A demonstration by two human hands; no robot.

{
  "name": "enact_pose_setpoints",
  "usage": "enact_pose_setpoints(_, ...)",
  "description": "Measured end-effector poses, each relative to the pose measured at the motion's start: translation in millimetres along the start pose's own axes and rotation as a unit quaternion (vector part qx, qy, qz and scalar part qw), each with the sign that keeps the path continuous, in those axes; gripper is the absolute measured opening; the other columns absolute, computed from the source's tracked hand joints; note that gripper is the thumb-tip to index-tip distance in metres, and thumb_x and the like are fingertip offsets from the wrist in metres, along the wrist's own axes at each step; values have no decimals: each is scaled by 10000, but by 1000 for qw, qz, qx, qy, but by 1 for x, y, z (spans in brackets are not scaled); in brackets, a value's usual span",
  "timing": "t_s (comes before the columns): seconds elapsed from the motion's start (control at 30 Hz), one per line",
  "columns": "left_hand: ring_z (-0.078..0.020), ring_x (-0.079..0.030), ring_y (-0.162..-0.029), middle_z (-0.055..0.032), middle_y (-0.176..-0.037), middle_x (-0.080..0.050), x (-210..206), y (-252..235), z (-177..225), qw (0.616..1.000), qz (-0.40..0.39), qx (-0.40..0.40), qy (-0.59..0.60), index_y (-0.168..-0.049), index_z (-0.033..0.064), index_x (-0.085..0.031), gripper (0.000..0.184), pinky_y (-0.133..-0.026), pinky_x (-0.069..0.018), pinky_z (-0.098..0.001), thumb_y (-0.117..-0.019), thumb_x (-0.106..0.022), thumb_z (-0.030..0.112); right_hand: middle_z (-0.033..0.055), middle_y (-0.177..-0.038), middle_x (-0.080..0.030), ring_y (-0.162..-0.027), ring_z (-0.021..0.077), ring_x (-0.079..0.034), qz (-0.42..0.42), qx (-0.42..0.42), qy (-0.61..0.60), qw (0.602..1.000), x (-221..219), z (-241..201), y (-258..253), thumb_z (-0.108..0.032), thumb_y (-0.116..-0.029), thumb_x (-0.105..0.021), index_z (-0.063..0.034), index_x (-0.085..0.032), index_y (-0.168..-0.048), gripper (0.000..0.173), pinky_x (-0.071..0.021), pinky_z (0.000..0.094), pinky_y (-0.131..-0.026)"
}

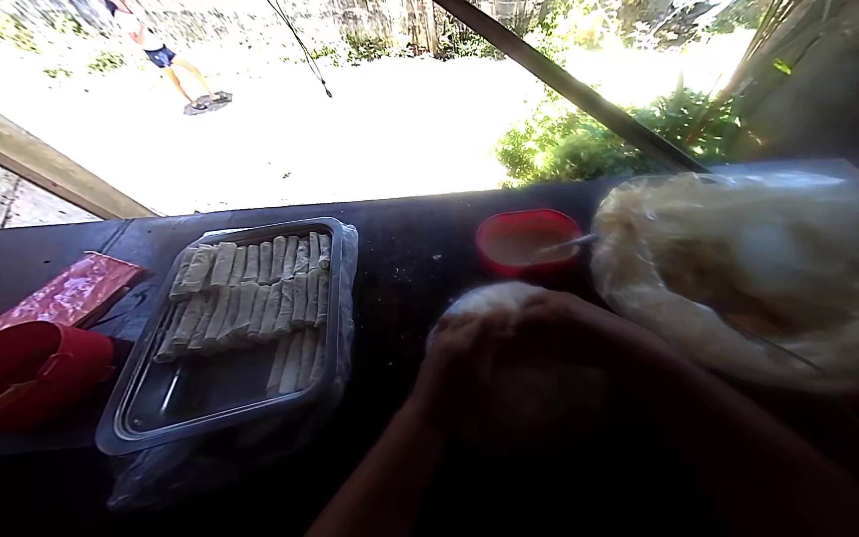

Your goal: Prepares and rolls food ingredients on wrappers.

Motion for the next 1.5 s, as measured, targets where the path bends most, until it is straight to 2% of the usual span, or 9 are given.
enact_pose_setpoints(0.2, -73, -705, -1005, 82, -1049, -773, -4, -4, -7, 1000, -22, -6, -18, -1227, 180, -687, 325, -1006, -501, -392, -1068, -512, 402, 37, -1058, -724, -1042, 113, -671, 30, -2, -32, 999, 0, 5, 2, -239, -1056, -535, -109, -722, -1101, 232, -531, 314, -972)
enact_pose_setpoints(0.3, -76, -702, -1008, 87, -1067, -772, -4, -5, -9, 999, -30, -6, -30, -1231, 187, -687, 333, -991, -501, -385, -1074, -494, 408, 26, -1086, -721, -1088, 116, -659, 72, 39, -16, 997, -7, 10, 8, -290, -1039, -581, -128, -746, -1071, 233, -523, 304, -998)
enact_pose_setpoints(0.47, -130, -674, -1078, 38, -1092, -748, -5, -4, -5, 997, -1, -51, -59, -1237, 187, -689, 303, -1011, -492, -393, -1072, -514, 369, 34, -1095, -722, -1080, 112, -664, 76, 32, -26, 996, -7, 12, 6, -238, -1042, -570, -123, -761, -1076, 226, -529, 293, -989)
enact_pose_setpoints(0.7, -103, -708, -986, 57, -1028, -770, -6, -10, -7, 997, -19, -45, -52, -1196, 191, -701, 286, -991, -506, -382, -1080, -499, 359, 51, -1036, -698, -1009, 114, -651, 86, 16, -36, 996, -8, 17, -2, -273, -1026, -594, -119, -775, -1044, 239, -534, 270, -920)
enact_pose_setpoints(0.93, -89, -705, -917, 65, -1021, -773, -4, -8, -11, 997, -14, -34, -61, -1184, 195, -708, 309, -940, -503, -384, -1080, -490, 389, 12, -1063, -730, -1081, 113, -664, 138, 62, 3, 988, -16, 16, 7, -275, -1048, -571, -188, -781, -1079, 229, -530, 288, -988)
enact_pose_setpoints(1.1, -80, -706, -997, 55, -1073, -771, -1, -5, -19, 999, -9, -24, -32, -1223, 168, -687, 332, -979, -495, -393, -1050, -553, 419, 30, -1055, -732, -1056, 118, -674, 126, 40, -8, 991, -15, 19, 4, -220, -1026, -572, -134, -771, -1060, 218, -537, 297, -977)
enact_pose_setpoints(1.27, -58, -703, -1035, 81, -1088, -772, 1, -4, -20, 1000, -2, 26, 13, -1291, 132, -634, 365, -1001, -498, -412, -1017, -629, 373, 26, -1030, -716, -1032, 118, -664, 131, 44, -2, 990, -18, 17, -1, -375, -1024, -605, -145, -770, -1036, 283, -539, 292, -949)
enact_pose_setpoints(1.4, -97, -724, -1024, -6, -1140, -757, 0, -4, -25, 992, 14, 61, 108, -1335, 33, -563, 533, -927, -599, -356, -936, -755, 330, 33, -1036, -724, -1037, 125, -670, 128, 39, -6, 991, -17, 17, -2, -347, -1035, -591, -143, -775, -1038, 275, -540, 302, -959)
enact_pose_setpoints(1.5, -108, -719, -1023, -52, -1210, -731, 1, -8, -28, 988, -22, 58, 144, -1370, 4, -525, 613, -910, -602, -313, -910, -784, 315, 32, -1039, -725, -1039, 123, -670, 130, 32, -10, 991, -18, 17, -1, -335, -1029, -597, -150, -779, -1039, 259, -540, 301, -958)
Point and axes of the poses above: each hand's wrist, its own y-axis away from the middle knuckle, its own x-axis out of the back of the hand, z = x × y, the point moved 1 cm from there along -y, towards the middle knuckle
